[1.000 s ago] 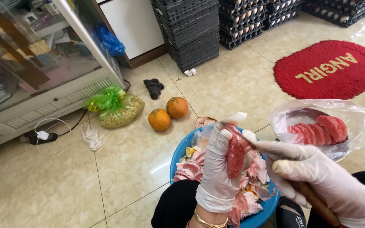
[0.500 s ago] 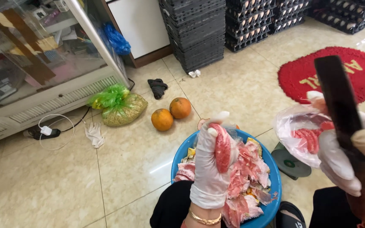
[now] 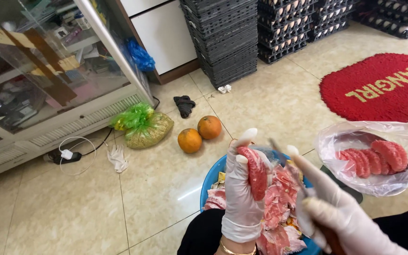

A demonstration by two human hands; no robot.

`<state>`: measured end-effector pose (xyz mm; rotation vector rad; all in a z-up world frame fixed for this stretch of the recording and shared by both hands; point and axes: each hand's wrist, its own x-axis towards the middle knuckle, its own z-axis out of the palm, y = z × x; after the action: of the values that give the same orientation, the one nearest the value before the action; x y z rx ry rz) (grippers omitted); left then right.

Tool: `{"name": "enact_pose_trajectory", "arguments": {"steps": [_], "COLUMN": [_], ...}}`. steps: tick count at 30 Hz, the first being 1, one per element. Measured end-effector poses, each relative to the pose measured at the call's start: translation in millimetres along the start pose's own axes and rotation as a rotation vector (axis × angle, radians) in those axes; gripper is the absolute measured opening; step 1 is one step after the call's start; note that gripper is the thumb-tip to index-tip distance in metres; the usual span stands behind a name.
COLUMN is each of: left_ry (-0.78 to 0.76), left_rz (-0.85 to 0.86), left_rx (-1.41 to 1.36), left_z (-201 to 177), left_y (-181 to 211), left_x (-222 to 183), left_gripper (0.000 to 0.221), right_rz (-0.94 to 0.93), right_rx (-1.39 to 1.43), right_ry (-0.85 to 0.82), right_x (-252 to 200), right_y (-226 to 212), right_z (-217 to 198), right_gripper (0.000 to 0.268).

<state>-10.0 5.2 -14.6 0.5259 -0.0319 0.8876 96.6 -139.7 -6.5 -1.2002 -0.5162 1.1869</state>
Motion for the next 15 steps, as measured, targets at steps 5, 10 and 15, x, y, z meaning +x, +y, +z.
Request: {"name": "enact_pose_trajectory", "arguments": {"steps": [5, 10, 15], "left_ry": [0.097, 0.079, 0.22], "left_rz": [0.04, 0.107, 0.077], "left_rx": [0.157, 0.128, 0.208], "left_z": [-0.2, -7.0, -5.3], "left_y": [-2.9, -4.6, -6.2], "left_x": [-0.6, 0.1, -4.5], "left_gripper": [0.06, 0.057, 0.051], "right_rz": [-0.064, -0.078, -0.126], "right_rx": [-0.123, -0.196, -0.295], "right_ry": [-0.135, -0.094, -0.082], "right_x": [3.2, 4.0, 5.5], "right_y": [23.3, 19.4, 20.1], "right_z": [8.4, 21.9, 23.4], "right_gripper": [0.102, 0.102, 0.096]}}
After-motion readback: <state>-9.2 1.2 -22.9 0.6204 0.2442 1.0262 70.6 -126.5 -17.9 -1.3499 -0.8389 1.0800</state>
